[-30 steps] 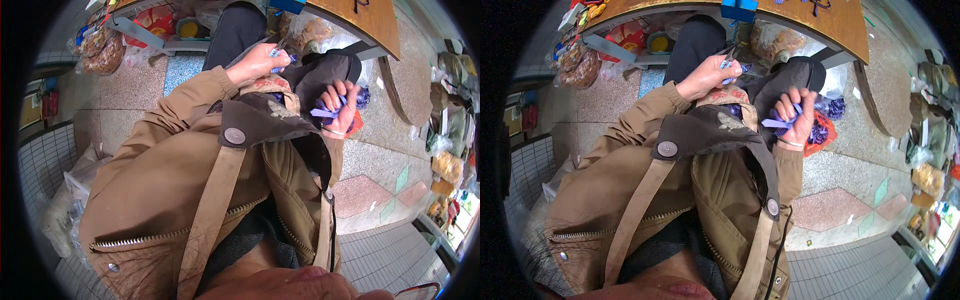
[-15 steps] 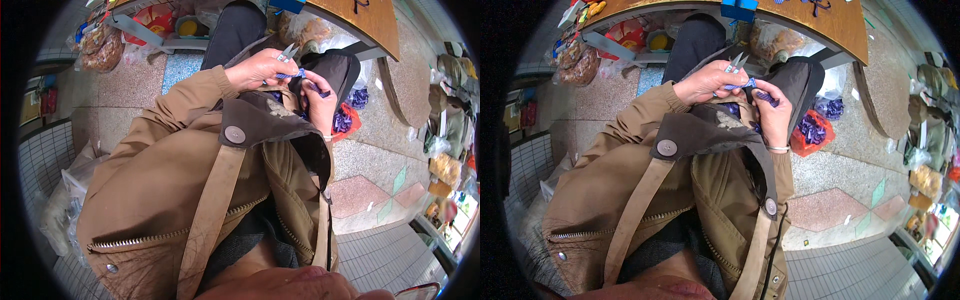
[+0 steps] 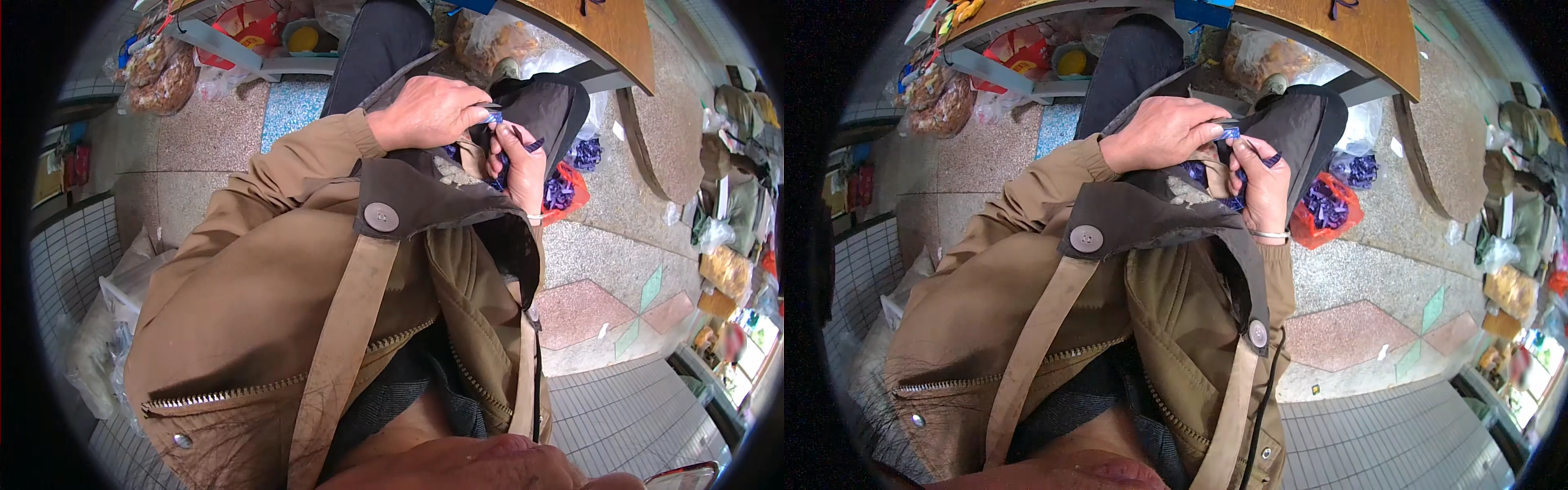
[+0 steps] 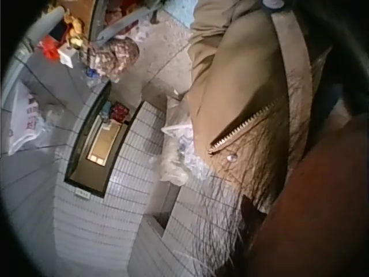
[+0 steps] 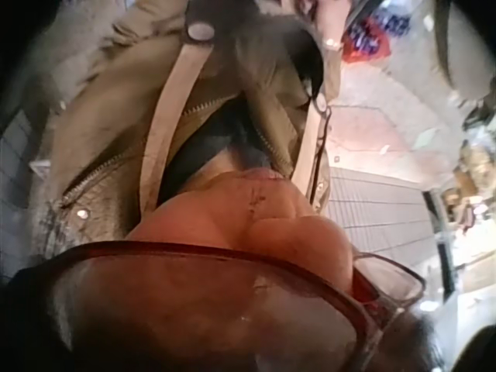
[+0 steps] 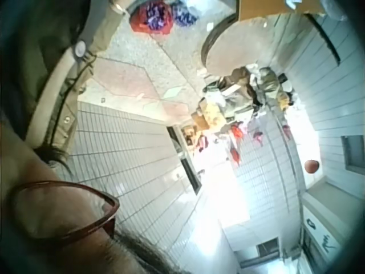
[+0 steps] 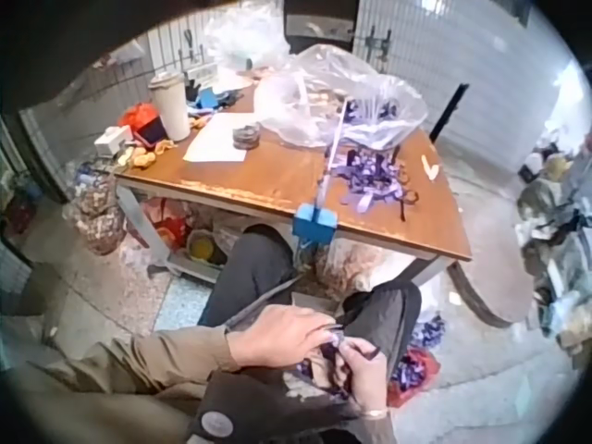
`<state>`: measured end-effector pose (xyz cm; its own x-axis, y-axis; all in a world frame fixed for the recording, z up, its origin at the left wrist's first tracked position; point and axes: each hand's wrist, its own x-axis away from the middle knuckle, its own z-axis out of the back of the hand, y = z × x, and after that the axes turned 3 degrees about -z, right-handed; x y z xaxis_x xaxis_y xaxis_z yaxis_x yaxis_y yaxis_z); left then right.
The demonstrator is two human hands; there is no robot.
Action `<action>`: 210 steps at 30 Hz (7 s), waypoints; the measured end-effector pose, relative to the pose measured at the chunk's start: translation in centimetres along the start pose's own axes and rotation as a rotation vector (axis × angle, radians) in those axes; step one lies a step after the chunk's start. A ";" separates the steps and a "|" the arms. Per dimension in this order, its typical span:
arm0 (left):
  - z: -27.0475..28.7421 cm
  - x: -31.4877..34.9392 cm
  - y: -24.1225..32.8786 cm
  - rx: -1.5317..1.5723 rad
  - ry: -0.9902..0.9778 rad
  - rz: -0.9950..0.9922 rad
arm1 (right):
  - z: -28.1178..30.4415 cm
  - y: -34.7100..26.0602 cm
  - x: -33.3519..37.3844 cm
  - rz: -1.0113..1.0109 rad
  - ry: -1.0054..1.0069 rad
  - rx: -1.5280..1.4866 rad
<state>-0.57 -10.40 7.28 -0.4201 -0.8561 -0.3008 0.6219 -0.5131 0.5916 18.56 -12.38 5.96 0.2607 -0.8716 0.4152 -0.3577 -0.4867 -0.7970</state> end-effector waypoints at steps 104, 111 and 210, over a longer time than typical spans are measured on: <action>-2.0 0.2 -1.1 0.230 -0.150 0.096 | 2.7 1.4 -1.5 -0.044 -0.106 -0.506; -2.0 0.3 -1.4 0.229 -0.143 0.092 | 2.7 1.5 -1.6 -0.044 -0.112 -0.486; -2.9 -0.7 1.3 0.146 0.395 -0.126 | -1.0 3.6 -1.6 0.504 0.339 0.254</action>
<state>2.43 -10.61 6.11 -0.1840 -0.7597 -0.6237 0.4703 -0.6253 0.6228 15.95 -12.80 2.84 -0.1955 -0.9796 0.0458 -0.1283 -0.0208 -0.9915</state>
